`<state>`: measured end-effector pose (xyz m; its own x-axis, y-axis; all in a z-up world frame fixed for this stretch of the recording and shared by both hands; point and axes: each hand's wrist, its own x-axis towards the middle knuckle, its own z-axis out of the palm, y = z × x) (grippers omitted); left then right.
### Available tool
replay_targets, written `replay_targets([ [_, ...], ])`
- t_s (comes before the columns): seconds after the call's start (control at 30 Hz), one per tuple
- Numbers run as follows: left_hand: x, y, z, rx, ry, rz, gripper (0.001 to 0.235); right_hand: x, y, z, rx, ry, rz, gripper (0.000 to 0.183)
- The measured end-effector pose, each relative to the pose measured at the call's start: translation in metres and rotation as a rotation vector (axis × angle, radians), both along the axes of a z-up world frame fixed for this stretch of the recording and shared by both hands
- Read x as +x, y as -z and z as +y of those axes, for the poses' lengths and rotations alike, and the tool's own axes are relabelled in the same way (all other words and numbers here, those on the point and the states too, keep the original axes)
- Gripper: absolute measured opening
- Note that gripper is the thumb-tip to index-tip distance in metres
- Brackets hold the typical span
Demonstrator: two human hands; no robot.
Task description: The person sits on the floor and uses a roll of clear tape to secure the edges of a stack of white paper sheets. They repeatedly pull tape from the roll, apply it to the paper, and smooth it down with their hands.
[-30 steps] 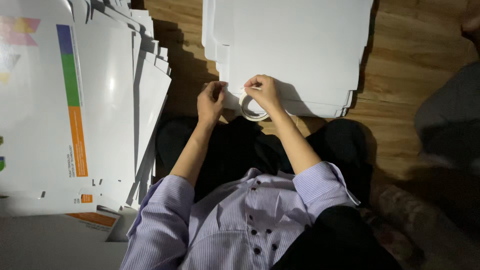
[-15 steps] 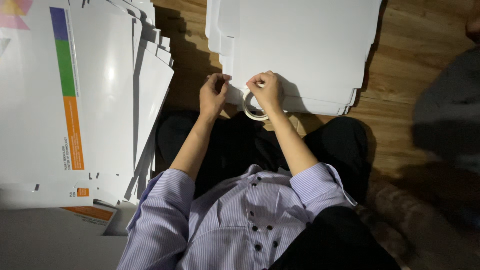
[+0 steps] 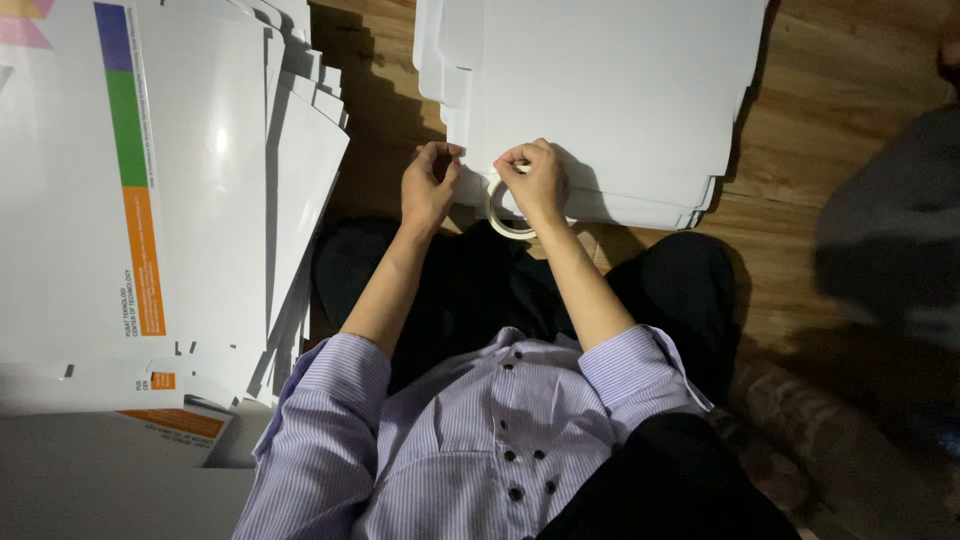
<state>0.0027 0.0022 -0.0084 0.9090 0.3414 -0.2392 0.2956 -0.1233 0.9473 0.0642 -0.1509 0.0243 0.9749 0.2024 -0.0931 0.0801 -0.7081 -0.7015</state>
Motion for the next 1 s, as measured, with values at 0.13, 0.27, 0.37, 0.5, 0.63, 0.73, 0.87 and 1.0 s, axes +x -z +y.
replay_targets([
  [0.13,0.001,0.002,0.000,-0.003,0.005,0.003,0.015,0.000,0.001,0.001,-0.009,-0.006,-0.026,0.008],
  [0.27,0.002,0.007,0.000,-0.016,0.012,0.019,0.015,0.000,0.005,0.001,0.068,0.000,-0.045,0.008],
  [0.37,0.001,0.005,-0.001,-0.020,0.005,0.029,0.016,0.000,0.003,0.002,-0.067,-0.017,-0.063,0.010],
  [0.5,0.002,0.003,0.000,-0.014,0.015,0.031,0.016,-0.001,0.002,0.004,-0.120,0.003,-0.017,0.008],
  [0.63,0.002,0.005,0.000,-0.012,0.023,0.010,0.015,0.000,0.002,0.006,-0.138,0.023,0.007,0.007],
  [0.73,0.001,-0.002,0.001,-0.005,0.030,0.022,0.015,-0.002,-0.002,0.009,-0.154,0.040,0.020,0.007],
  [0.87,0.001,-0.005,0.000,-0.014,0.031,0.034,0.015,-0.003,-0.007,0.010,-0.096,0.042,0.013,0.008],
  [1.0,0.001,-0.001,0.000,-0.012,0.027,0.040,0.015,0.002,0.017,0.003,0.010,0.052,0.020,0.007],
])
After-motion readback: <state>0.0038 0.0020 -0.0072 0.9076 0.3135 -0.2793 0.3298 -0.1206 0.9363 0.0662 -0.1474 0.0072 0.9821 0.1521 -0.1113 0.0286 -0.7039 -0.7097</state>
